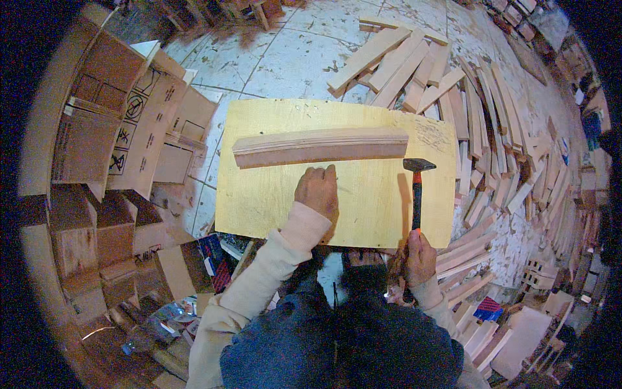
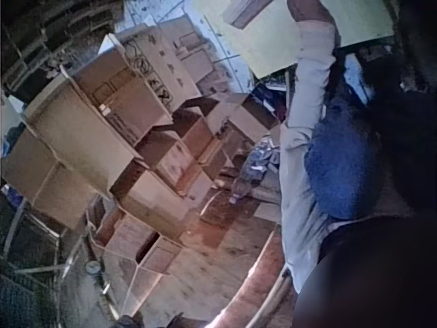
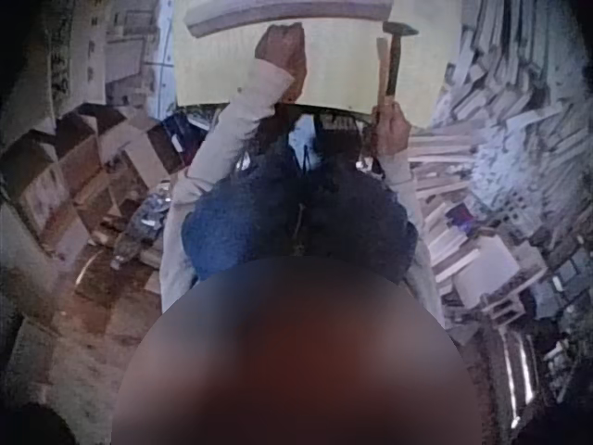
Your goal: The person repeatedly hammers small wooden planks on a yellow workbench using a hammer. They pick up planks, position them, strike them, and set them aside, continuing this cycle throughout the clip.
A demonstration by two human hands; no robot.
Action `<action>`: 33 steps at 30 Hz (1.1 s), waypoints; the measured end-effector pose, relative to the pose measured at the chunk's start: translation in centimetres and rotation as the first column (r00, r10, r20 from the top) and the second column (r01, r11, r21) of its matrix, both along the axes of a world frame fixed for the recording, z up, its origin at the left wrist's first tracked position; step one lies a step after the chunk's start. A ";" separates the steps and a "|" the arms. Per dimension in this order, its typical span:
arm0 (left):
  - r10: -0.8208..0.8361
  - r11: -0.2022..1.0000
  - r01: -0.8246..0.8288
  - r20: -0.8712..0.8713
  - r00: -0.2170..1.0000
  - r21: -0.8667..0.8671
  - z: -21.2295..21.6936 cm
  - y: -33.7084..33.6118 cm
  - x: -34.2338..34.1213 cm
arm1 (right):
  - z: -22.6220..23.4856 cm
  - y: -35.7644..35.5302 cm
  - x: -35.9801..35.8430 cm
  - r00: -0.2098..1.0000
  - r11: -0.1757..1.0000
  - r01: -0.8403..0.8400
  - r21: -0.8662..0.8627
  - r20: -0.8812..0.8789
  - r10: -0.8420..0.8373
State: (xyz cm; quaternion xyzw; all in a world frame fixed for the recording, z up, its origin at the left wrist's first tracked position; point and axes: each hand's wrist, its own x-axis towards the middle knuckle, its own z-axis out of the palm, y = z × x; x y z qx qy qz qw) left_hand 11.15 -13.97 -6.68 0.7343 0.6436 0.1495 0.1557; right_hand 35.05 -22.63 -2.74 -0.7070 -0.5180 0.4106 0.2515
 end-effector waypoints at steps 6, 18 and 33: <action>-0.051 0.806 -0.037 0.132 0.990 0.591 0.7 7.5 -3.8 | -0.2 -0.1 0.4 0.983 0.984 -0.153 0.086 0.115 0.143; -0.001 0.827 -0.110 0.197 0.980 0.551 -0.9 3.8 -4.5 | -0.3 -0.1 -2.0 0.942 0.949 -0.314 0.001 0.126 0.312; -0.124 0.880 -0.083 0.395 0.910 0.468 0.8 2.6 -3.9 | 3.2 3.3 -5.3 0.929 0.929 -0.369 0.001 0.040 0.369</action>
